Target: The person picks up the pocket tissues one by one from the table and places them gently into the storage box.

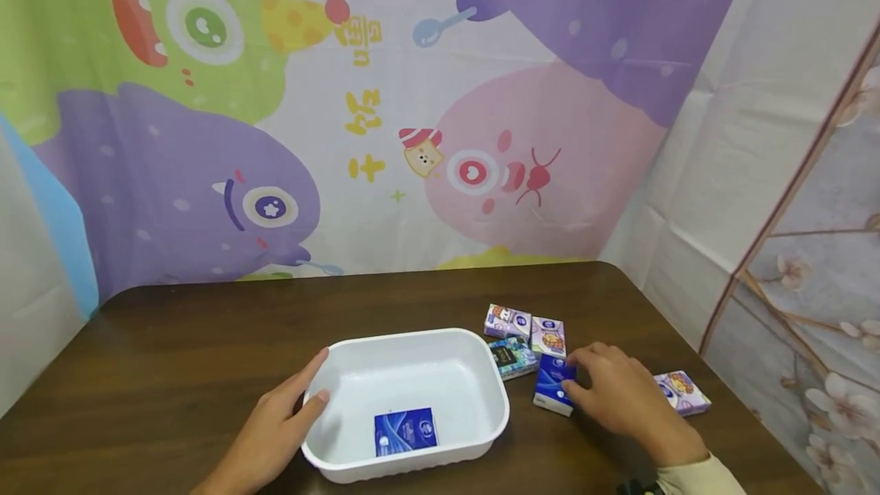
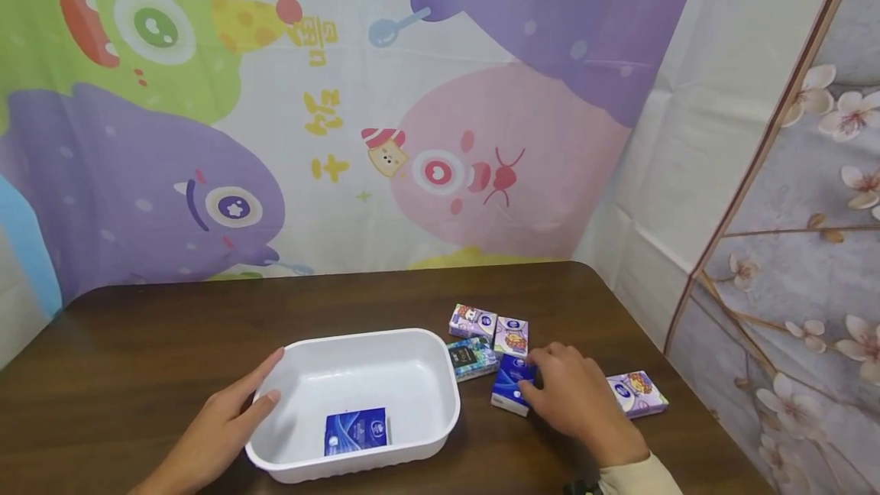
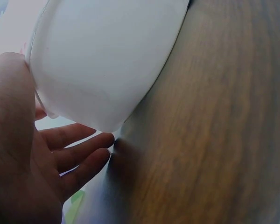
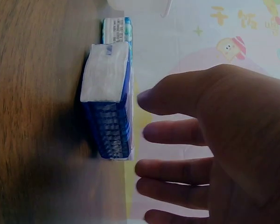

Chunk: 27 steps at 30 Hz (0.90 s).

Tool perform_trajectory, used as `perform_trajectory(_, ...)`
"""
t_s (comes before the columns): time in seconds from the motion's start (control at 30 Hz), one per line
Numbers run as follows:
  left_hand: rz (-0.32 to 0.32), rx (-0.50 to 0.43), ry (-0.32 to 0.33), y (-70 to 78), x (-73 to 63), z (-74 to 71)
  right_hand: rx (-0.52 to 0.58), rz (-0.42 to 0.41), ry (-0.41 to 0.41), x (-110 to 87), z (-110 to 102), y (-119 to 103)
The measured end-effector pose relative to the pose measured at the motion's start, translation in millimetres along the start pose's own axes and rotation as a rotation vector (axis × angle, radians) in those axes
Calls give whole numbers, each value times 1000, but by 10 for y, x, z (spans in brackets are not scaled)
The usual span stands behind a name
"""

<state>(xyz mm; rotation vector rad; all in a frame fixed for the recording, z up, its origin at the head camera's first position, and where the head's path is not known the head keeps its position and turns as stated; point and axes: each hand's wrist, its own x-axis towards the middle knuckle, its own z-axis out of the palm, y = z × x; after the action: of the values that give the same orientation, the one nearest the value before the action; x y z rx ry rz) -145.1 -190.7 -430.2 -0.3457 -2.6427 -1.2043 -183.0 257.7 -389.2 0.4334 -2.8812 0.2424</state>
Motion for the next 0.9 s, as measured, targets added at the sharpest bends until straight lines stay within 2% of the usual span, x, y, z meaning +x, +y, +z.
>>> perform_trajectory(0.17, -24, -1, -9, 11, 5, -26, 10, 16, -81, 23, -21, 3)
perform_trajectory(0.43, -38, -6, -5, 2, 15, -37, 25, -4, -102, 61, -20, 3)
perform_trajectory(0.77, -71, -21, -55, 16, 19, -8, 38, 75, -188, -30, -19, -34)
perform_trajectory(0.9, -79, -19, -34, 16, 1, -12, 32, 72, -182, -25, -2, -56)
